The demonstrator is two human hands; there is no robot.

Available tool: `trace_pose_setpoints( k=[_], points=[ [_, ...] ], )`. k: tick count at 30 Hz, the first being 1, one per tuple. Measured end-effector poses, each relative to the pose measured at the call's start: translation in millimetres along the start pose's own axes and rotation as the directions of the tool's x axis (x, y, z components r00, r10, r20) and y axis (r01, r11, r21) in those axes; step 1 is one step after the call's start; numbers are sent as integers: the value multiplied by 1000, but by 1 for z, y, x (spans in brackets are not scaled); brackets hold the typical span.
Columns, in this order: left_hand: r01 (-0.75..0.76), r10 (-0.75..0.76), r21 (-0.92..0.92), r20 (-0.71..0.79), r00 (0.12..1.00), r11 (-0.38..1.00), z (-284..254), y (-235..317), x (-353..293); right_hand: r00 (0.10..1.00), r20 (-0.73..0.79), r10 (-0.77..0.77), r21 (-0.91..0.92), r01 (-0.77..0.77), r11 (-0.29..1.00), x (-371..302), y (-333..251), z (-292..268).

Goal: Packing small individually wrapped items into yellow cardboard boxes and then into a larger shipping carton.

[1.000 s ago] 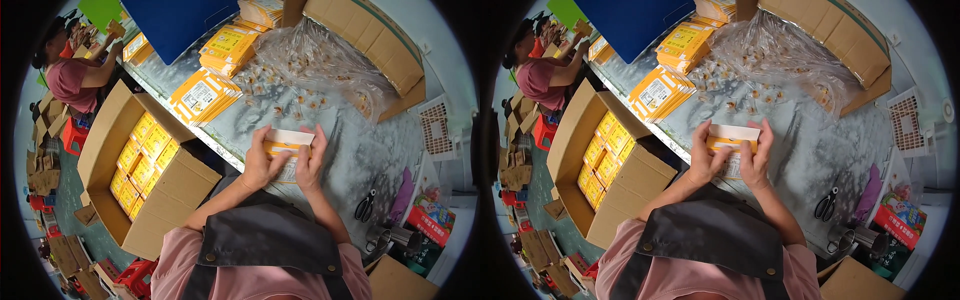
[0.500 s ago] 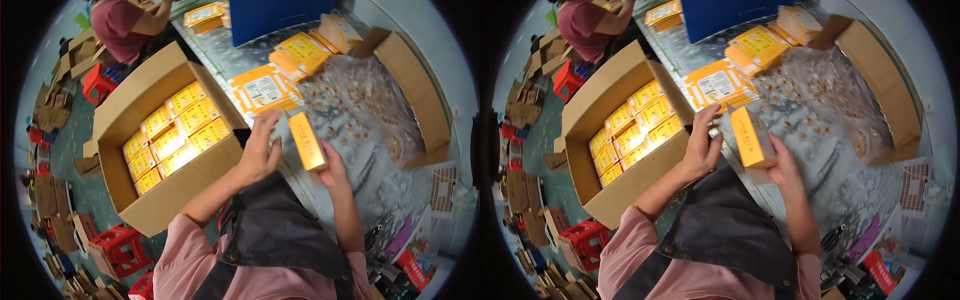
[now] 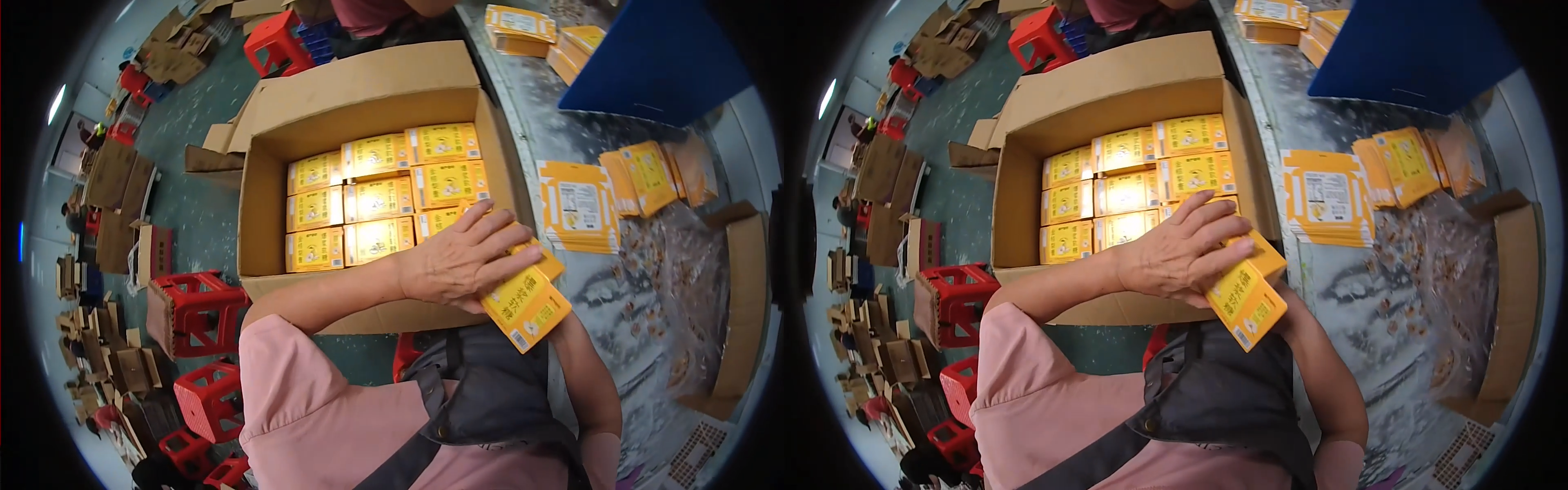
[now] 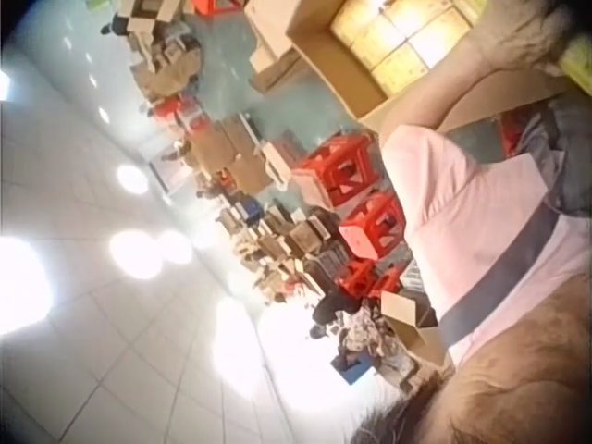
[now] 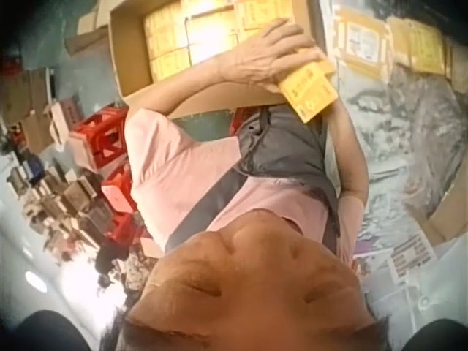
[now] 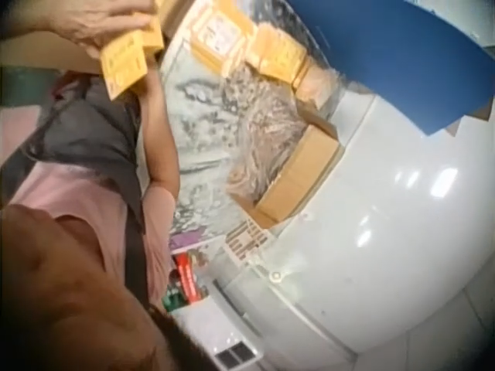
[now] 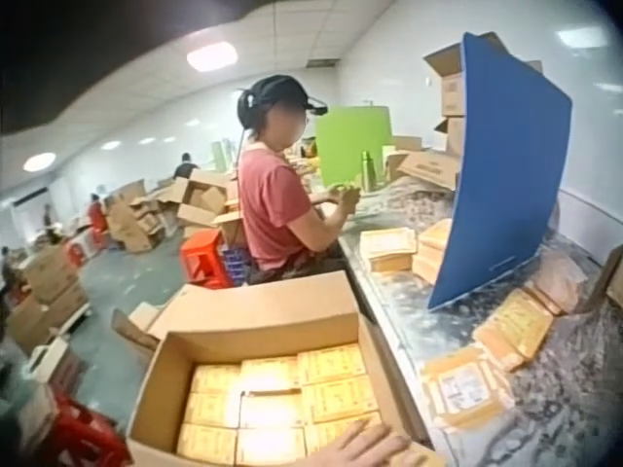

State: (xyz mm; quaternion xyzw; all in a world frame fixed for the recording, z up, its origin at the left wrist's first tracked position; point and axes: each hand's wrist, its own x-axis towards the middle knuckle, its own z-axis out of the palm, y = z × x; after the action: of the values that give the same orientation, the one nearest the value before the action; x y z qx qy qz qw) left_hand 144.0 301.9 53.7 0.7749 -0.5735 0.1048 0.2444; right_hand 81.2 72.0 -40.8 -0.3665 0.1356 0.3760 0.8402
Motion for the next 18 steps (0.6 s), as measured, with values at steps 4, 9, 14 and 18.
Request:
trace_pose_setpoints(
  k=[4,9,14,18],
  points=[
    [287,-285,16,-65,956,958,-13,-44,-47,994,-61,93,-536,-112,837,29,-31,35],
    [689,-817,465,154,556,556,4,-130,-153,982,-183,-39,-473,-53,879,34,-37,39],
    [629,-861,588,328,390,509,52,-174,-202,980,-192,-54,-419,-32,907,38,-33,33],
    [612,-819,549,311,482,569,76,-185,-214,983,-178,-45,-414,-33,910,38,-31,29]
  ],
)
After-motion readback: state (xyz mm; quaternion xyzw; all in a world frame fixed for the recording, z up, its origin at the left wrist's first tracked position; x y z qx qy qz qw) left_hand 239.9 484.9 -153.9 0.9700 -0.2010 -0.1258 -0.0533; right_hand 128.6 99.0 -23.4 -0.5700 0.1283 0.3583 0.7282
